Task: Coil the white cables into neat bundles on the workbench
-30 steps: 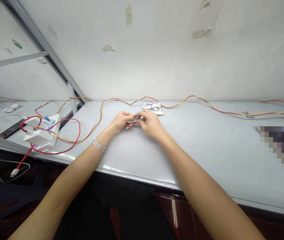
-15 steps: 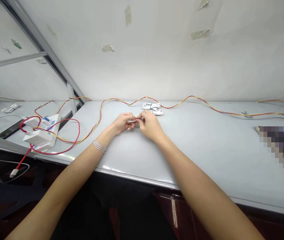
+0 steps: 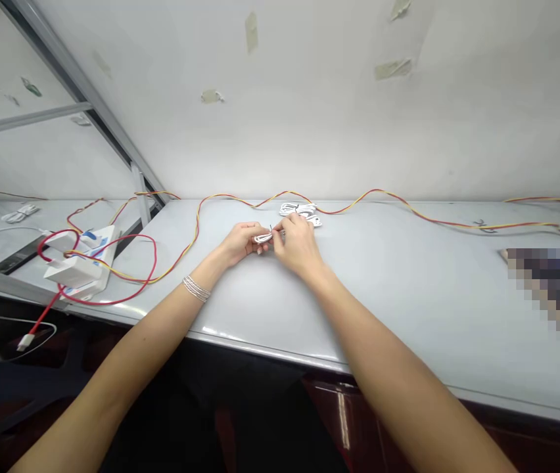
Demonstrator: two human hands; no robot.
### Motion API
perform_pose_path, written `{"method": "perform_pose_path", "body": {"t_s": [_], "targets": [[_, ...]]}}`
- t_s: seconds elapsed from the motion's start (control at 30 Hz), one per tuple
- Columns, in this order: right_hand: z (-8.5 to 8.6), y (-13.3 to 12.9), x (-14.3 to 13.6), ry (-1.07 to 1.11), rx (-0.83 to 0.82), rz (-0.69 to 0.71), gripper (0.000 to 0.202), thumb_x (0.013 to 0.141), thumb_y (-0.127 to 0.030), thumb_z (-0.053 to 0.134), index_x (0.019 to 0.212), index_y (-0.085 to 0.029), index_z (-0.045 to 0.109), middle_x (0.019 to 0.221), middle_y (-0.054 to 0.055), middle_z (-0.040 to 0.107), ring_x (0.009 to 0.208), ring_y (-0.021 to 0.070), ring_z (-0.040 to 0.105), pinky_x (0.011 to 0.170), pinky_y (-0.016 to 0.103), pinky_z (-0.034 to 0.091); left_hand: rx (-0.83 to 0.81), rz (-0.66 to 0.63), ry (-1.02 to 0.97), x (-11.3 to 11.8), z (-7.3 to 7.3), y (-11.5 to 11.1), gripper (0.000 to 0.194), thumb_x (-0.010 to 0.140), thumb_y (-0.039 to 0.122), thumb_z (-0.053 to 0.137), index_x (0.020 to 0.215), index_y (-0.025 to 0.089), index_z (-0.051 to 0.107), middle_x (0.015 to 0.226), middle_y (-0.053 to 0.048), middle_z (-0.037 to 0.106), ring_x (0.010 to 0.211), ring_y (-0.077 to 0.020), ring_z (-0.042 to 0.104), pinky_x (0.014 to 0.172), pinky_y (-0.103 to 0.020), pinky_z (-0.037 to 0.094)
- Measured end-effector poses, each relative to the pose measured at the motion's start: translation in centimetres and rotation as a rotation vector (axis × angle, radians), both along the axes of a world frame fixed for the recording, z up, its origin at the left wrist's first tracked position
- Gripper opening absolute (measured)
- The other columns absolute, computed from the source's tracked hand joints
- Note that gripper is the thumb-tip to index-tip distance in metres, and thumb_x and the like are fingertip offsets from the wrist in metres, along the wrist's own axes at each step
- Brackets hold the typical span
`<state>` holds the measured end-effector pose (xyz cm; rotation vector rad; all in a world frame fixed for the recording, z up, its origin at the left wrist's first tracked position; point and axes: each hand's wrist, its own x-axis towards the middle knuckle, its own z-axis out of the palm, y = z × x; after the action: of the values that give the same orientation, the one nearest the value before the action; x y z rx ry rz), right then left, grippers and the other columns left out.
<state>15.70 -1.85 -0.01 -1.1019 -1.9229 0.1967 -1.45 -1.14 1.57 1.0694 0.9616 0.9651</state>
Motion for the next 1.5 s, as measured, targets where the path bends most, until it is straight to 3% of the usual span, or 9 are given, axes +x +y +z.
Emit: {"method": "perform_pose_path", "body": {"t_s": [0.2, 0.37, 0.67, 0.83, 1.1, 1.23, 1.33, 1.5], "targets": [[0.45, -0.32, 0.18, -0.034, -0.034, 0.039, 0.011, 0.092, -0.025, 0.055, 0.083, -0.021, 0.059, 0.091, 0.011, 0.064, 0.086, 0.0255, 0.059, 0.079, 0.040, 0.046, -0.005, 0.016, -0.007, -0.02, 0.17, -0.16, 0.028, 0.070, 0.026, 0.082, 0.065, 0.014, 0.057, 0.066, -0.003, 0.068, 0.064, -0.0152, 0.068, 0.059, -0.027, 0.051], [0.40, -0.17, 0.24, 0.054, -0.064, 0.027, 0.009, 0.089, -0.021, 0.055, 0.079, -0.021, 0.055, 0.088, 0.009, 0.064, 0.080, 0.0218, 0.059, 0.077, 0.037, 0.047, 0.001, 0.044, 0.006, 0.13, 0.02, -0.12, 0.024, 0.068, 0.018, 0.085, 0.073, 0.011, 0.062, 0.066, -0.002, 0.069, 0.058, -0.0103, 0.064, 0.062, -0.027, 0.052], [0.15, 0.01, -0.32, 0.284, -0.152, -0.016, 0.008, 0.084, -0.027, 0.057, 0.079, -0.021, 0.059, 0.085, 0.006, 0.066, 0.073, 0.0189, 0.059, 0.074, 0.037, 0.051, 0.022, 0.089, -0.059, 0.52, -0.22, -0.07, 0.056, 0.060, 0.011, 0.091, 0.108, 0.012, 0.062, 0.083, -0.005, 0.076, 0.075, -0.0178, 0.072, 0.077, -0.035, 0.057], [0.09, 0.14, -0.49, 0.364, -0.259, -0.022, 0.013, 0.084, -0.031, 0.058, 0.079, -0.020, 0.062, 0.080, 0.006, 0.068, 0.072, 0.0194, 0.062, 0.073, 0.036, 0.052, 0.082, 0.038, -0.038, 0.44, -0.24, -0.02, 0.049, 0.057, 0.013, 0.090, 0.102, 0.011, 0.072, 0.088, -0.006, 0.076, 0.079, -0.0167, 0.070, 0.081, -0.033, 0.056], [0.02, 0.36, -0.58, 0.471, -0.379, -0.048, 0.015, 0.079, -0.033, 0.061, 0.076, -0.019, 0.066, 0.078, 0.006, 0.072, 0.070, 0.0205, 0.064, 0.068, 0.035, 0.049, 0.240, 0.069, -0.039, 0.76, 0.04, -0.33, 0.030, 0.054, 0.012, 0.087, 0.081, 0.013, 0.074, 0.082, -0.003, 0.073, 0.082, -0.0150, 0.067, 0.087, -0.032, 0.053], [0.03, 0.32, -0.59, 0.517, -0.406, -0.043, 0.018, 0.079, -0.035, 0.063, 0.075, -0.018, 0.066, 0.075, 0.007, 0.072, 0.068, 0.0211, 0.065, 0.066, 0.035, 0.050, 0.315, 0.130, 0.064, 0.68, 0.15, -0.44, 0.023, 0.055, 0.011, 0.087, 0.075, 0.013, 0.077, 0.087, -0.004, 0.073, 0.081, -0.0141, 0.065, 0.083, -0.029, 0.052], [0.29, 0.13, -0.56, 0.539, -0.434, -0.052, 0.017, 0.080, -0.035, 0.064, 0.076, -0.018, 0.065, 0.076, 0.008, 0.072, 0.069, 0.0221, 0.066, 0.068, 0.037, 0.051, 0.279, 0.111, 0.086, 0.71, 0.14, -0.44, 0.020, 0.059, 0.010, 0.084, 0.078, 0.014, 0.078, 0.084, -0.004, 0.074, 0.078, -0.0129, 0.065, 0.082, -0.028, 0.051], [0.37, 0.01, -0.51, 0.541, -0.397, -0.034, 0.018, 0.080, -0.038, 0.064, 0.078, -0.020, 0.065, 0.079, 0.007, 0.071, 0.073, 0.0225, 0.066, 0.073, 0.039, 0.051, 0.158, 0.041, -0.051, 0.81, 0.37, -0.30, 0.003, 0.077, 0.014, 0.073, 0.077, 0.011, 0.074, 0.081, -0.005, 0.073, 0.078, -0.0143, 0.068, 0.086, -0.032, 0.054]]}}
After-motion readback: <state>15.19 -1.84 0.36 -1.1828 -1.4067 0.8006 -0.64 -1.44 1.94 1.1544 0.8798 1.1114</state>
